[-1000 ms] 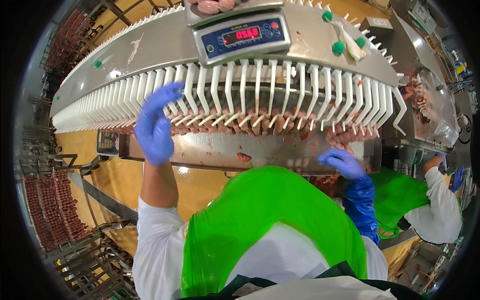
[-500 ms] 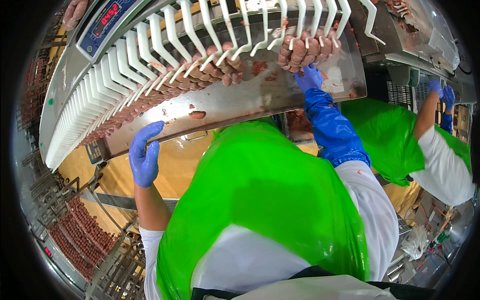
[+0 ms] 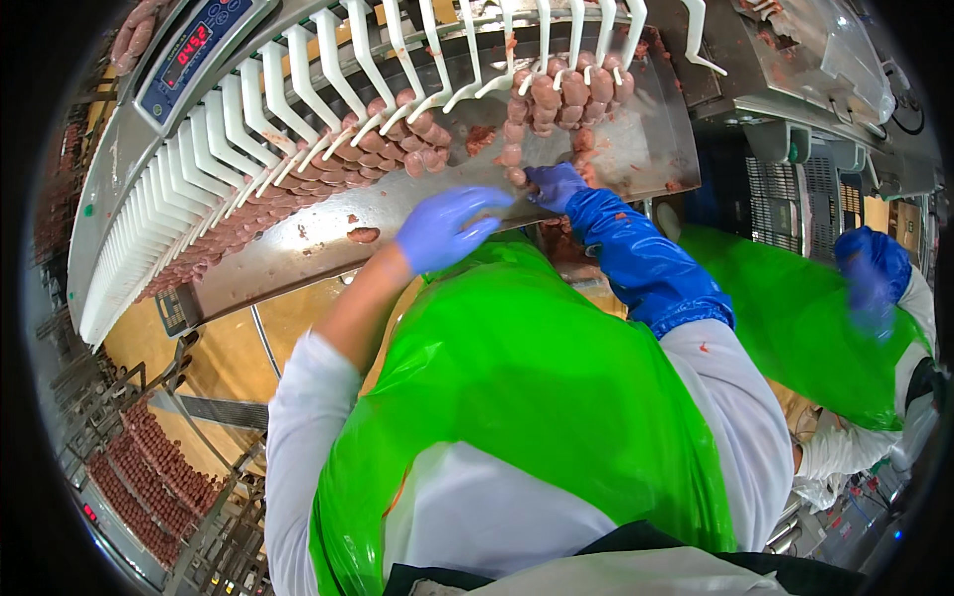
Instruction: The person threads raw sausage links onto metal rods in a food processing facility. They pick up rods, slide the links from a conveyor onto the rods, and place the loaded rods onto a rack.
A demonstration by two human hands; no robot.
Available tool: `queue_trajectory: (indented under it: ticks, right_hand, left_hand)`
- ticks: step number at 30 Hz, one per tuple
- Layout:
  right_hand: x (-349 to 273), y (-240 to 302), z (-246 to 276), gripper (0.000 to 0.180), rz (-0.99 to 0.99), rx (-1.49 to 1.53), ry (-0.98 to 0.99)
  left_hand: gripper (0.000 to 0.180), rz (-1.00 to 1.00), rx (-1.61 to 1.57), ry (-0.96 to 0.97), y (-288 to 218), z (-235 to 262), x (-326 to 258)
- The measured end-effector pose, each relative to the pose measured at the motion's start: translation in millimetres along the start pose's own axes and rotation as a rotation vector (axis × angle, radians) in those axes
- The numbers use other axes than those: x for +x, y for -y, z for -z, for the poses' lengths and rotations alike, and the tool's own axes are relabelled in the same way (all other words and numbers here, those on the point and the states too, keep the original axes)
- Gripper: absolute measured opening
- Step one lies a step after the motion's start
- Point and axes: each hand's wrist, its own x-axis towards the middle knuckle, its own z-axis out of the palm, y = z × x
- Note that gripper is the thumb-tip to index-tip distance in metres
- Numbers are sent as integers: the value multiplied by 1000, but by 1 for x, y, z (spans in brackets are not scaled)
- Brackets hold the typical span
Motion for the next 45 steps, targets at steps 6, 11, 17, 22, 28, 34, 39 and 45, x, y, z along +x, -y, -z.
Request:
queue_trajectory:
  ticks: [6,11,17,22,28,34,39,45]
  right_hand:
    - [-14,20,-6,49,31,161,74]
    - [-37,19,9,31,96,212,-42]
    - [-24,6,32,22,91,-106,-326]
    - [-15,-1,66,20,-161,-281,-270]
    - [-27,-73,71,25,-564,-80,-237]
    - [-36,-7,74,30,123,502,-634]
    - [1,5,69,31,183,804,-733]
    - [5,17,87,35,159,867,-161]
  left_hand:
    - [44,-155,618,359,63,-78,73]
    - [33,302,636,826,32,-31,97]
    - [29,330,98,618,57,-30,91]
    - [27,248,-374,402,41,-31,77]
    - [29,352,-875,45,33,6,50]
    - [26,307,-1466,-11,7,30,41]
    - [28,386,-1443,190,8,33,45]
    - [34,326,-203,321,23,40,64]
